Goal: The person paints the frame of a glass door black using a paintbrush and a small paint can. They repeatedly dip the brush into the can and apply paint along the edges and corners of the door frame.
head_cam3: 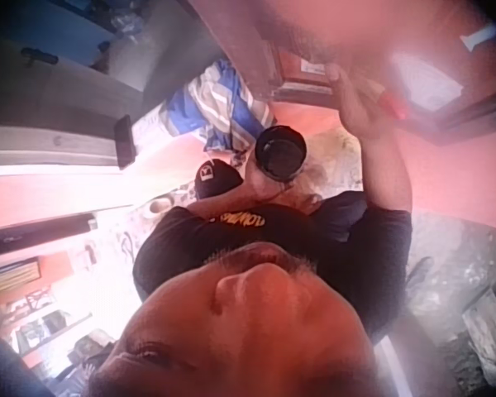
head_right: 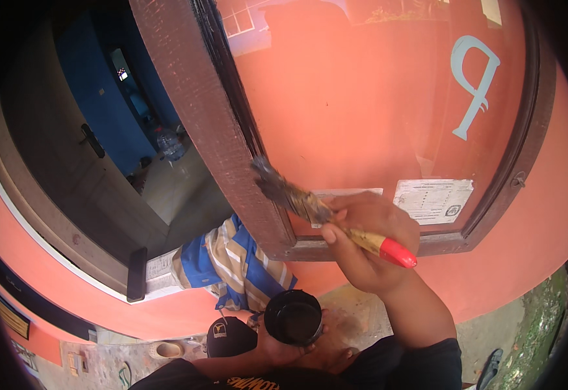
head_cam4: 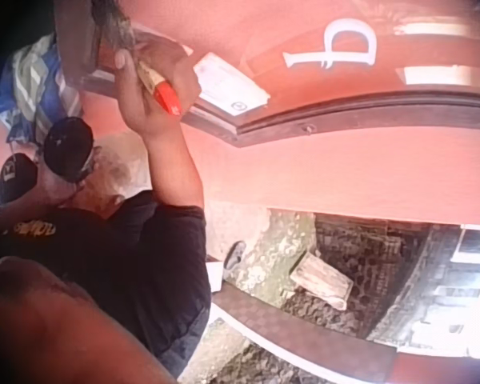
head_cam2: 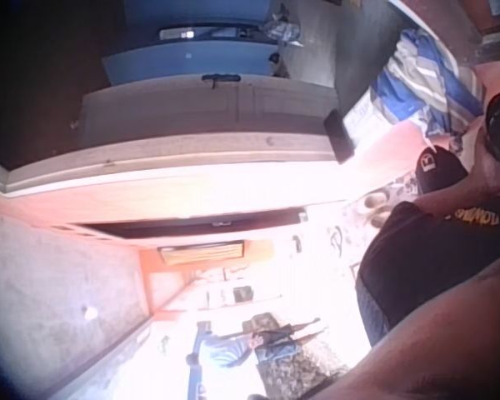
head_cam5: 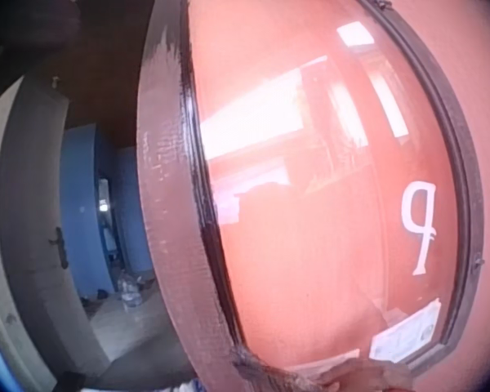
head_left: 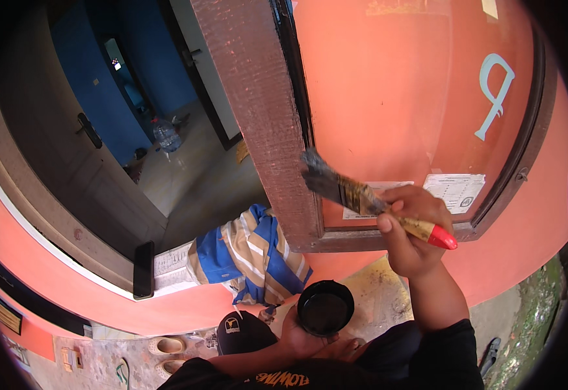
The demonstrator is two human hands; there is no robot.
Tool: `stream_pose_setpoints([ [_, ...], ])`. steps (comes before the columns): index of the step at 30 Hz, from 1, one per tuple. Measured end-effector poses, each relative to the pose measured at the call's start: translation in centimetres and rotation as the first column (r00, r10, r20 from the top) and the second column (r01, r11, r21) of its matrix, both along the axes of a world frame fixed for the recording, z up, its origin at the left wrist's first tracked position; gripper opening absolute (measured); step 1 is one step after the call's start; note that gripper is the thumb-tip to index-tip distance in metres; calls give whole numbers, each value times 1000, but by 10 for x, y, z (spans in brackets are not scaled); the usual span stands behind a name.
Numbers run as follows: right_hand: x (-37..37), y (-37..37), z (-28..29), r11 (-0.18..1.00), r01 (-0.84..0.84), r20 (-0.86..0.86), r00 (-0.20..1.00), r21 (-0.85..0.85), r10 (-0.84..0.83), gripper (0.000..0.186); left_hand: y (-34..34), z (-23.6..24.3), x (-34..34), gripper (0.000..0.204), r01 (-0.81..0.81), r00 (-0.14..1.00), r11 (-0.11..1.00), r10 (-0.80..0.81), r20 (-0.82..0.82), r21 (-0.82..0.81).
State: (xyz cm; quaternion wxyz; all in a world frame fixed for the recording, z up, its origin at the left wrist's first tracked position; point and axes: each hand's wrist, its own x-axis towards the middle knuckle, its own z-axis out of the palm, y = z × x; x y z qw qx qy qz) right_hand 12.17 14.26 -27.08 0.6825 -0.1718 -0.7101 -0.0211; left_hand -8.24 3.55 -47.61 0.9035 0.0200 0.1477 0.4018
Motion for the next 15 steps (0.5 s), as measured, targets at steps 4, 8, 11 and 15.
stream_pose_setpoints([
  [4, 6, -6, 2, 999, -43, -30, 999, 2, 43, 19, -1, 2, 1, 74, -3, 999, 1000, 2, 37, 18],
  [8, -4, 3, 26, 993, -54, -124, 990, 108, 68, 20, 0, 1, 1, 73, 9, 999, 1000, -9, 38, 2],
  [11, -10, 5, 26, 994, -15, -93, 995, 106, 25, 22, 0, -1, 0, 73, 3, 999, 1000, -3, 45, 2],
  [15, -1, 5, -5, 997, 43, 56, 997, 62, -46, 25, 2, 3, -1, 75, -5, 1000, 1000, 6, 26, -22],
])
